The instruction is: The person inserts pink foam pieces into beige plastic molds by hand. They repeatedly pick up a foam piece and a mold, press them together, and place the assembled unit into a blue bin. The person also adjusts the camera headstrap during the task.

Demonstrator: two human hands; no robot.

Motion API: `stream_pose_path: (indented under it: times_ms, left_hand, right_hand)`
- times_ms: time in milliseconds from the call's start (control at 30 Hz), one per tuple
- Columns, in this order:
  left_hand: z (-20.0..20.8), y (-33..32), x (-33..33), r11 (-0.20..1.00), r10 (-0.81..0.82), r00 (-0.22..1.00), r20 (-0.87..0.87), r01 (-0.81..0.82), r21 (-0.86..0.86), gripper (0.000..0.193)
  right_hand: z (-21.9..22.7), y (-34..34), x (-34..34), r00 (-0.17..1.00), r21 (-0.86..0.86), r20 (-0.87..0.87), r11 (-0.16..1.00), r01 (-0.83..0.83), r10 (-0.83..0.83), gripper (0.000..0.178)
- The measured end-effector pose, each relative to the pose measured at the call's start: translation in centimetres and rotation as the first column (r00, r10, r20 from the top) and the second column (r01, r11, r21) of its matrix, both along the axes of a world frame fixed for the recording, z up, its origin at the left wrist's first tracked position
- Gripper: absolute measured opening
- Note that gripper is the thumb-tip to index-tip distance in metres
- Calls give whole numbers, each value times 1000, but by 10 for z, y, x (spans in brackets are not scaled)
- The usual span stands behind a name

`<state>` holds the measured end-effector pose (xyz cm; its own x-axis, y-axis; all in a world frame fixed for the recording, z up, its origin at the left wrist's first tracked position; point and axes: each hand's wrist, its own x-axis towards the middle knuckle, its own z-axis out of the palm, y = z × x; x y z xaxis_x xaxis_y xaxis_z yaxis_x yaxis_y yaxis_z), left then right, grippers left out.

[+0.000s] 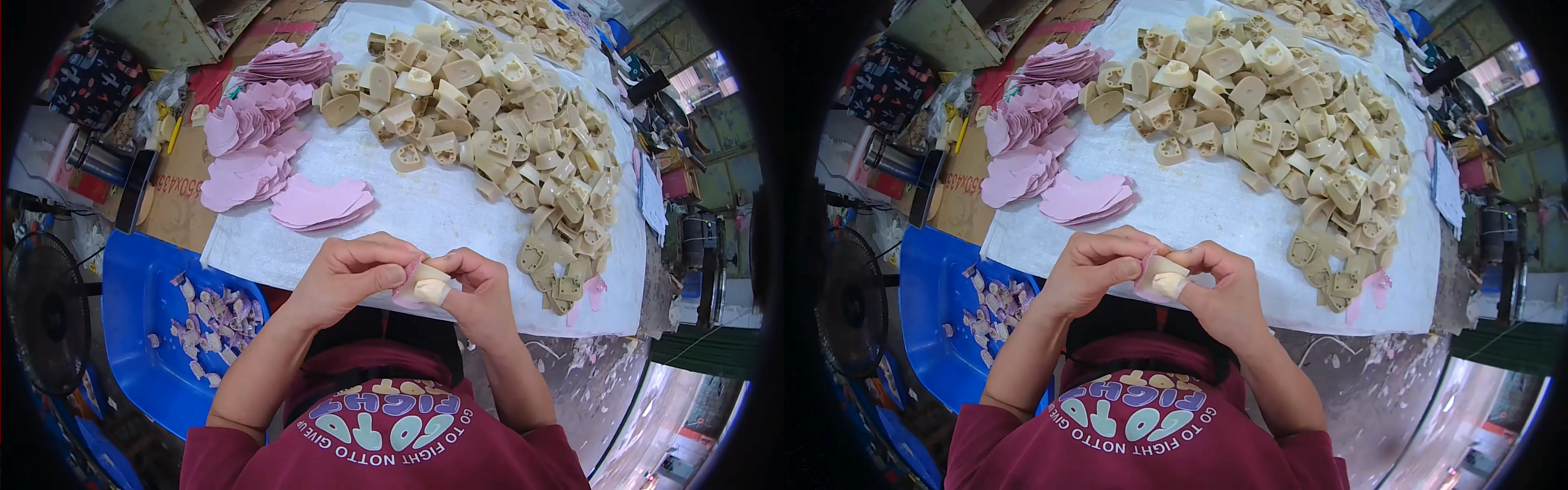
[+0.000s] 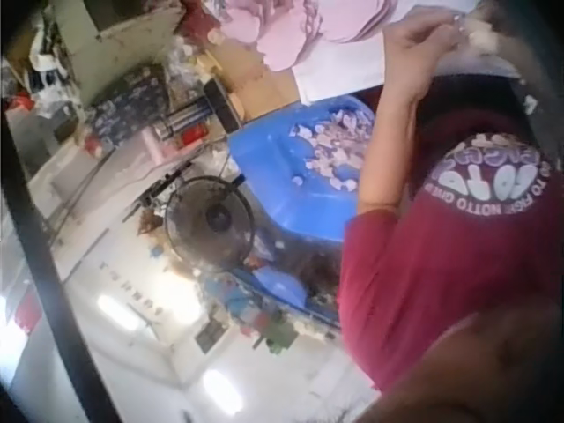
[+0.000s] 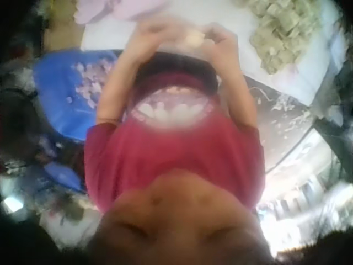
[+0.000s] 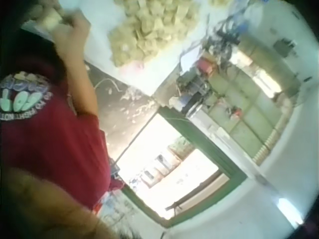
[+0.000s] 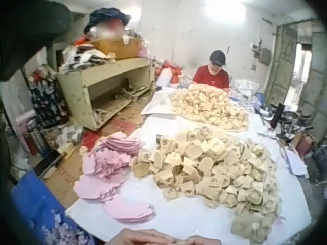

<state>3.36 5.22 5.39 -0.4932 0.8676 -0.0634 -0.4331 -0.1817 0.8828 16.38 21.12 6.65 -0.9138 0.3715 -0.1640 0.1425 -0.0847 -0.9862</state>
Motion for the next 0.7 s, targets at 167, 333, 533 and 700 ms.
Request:
stream_pose_path:
  times_ms: [167, 333, 533, 700]
  left_hand:
    - [3, 5, 7, 972, 176, 761, -624, -234, -11, 11]
    - [8, 3, -1, 989, 83, 757, -648, -142, -40, 8]
    - [14, -3, 20, 970, 178, 735, -654, -243, -9, 16]
    - [7, -17, 25, 956, 292, 852, -434, -239, 173, 20]
  right_hand:
    - [7, -15, -5, 997, 118, 58, 992, 47, -55, 15]
    - [9, -6, -4, 993, 140, 115, 989, -46, 30, 15]
    - [16, -3, -5, 996, 366, 39, 927, -86, 77, 20]
    - [33, 0, -6, 946, 748, -217, 664, 2, 242, 50]
